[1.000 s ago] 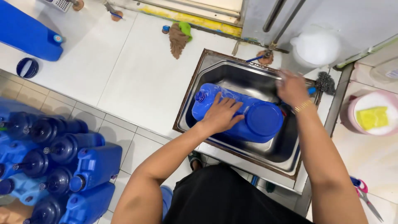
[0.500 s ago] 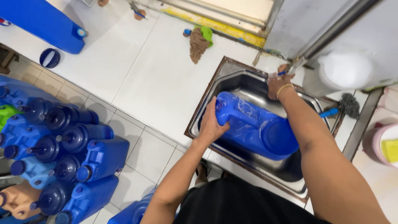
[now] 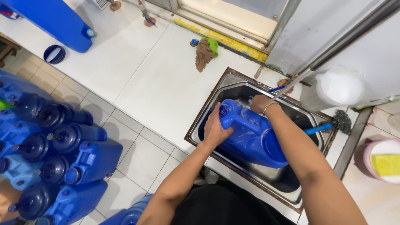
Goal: Scrubbing and rinsing blue plastic water containers in a sink and wiping down the work surface.
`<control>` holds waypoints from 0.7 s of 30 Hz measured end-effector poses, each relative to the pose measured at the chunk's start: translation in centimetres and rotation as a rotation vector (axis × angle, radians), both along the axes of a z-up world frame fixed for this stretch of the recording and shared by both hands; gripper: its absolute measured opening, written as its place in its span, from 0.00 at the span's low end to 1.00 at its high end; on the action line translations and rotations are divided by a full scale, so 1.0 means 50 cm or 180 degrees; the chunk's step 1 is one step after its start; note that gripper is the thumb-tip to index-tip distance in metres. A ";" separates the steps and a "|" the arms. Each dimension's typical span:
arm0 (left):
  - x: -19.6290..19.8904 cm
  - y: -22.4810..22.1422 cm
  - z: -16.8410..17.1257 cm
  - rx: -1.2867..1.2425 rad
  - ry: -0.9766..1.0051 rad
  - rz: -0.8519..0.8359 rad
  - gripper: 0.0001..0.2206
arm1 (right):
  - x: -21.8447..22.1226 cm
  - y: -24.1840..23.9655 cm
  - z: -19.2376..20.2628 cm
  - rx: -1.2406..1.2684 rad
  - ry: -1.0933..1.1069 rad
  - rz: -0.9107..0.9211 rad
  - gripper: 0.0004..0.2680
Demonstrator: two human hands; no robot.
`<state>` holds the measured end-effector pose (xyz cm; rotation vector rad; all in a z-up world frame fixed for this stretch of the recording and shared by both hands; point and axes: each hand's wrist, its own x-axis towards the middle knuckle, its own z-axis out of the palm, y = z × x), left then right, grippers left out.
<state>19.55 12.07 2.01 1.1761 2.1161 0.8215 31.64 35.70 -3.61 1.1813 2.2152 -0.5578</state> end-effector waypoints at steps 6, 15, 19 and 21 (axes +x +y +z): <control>-0.010 0.038 -0.024 0.0152 0.0084 -0.0303 0.57 | 0.021 0.028 -0.024 0.0368 0.0492 -0.0504 0.13; 0.002 0.160 -0.028 0.0602 -0.0475 -0.0653 0.51 | -0.035 -0.033 0.250 0.0532 0.0894 -0.1311 0.16; 0.068 0.225 -0.034 0.0545 -0.0098 -0.0894 0.52 | 0.002 -0.005 0.224 -0.0080 0.1360 -0.2021 0.08; 0.108 0.239 -0.024 0.0531 0.0221 -0.0965 0.48 | 0.047 0.053 0.152 0.0353 0.0956 -0.1654 0.12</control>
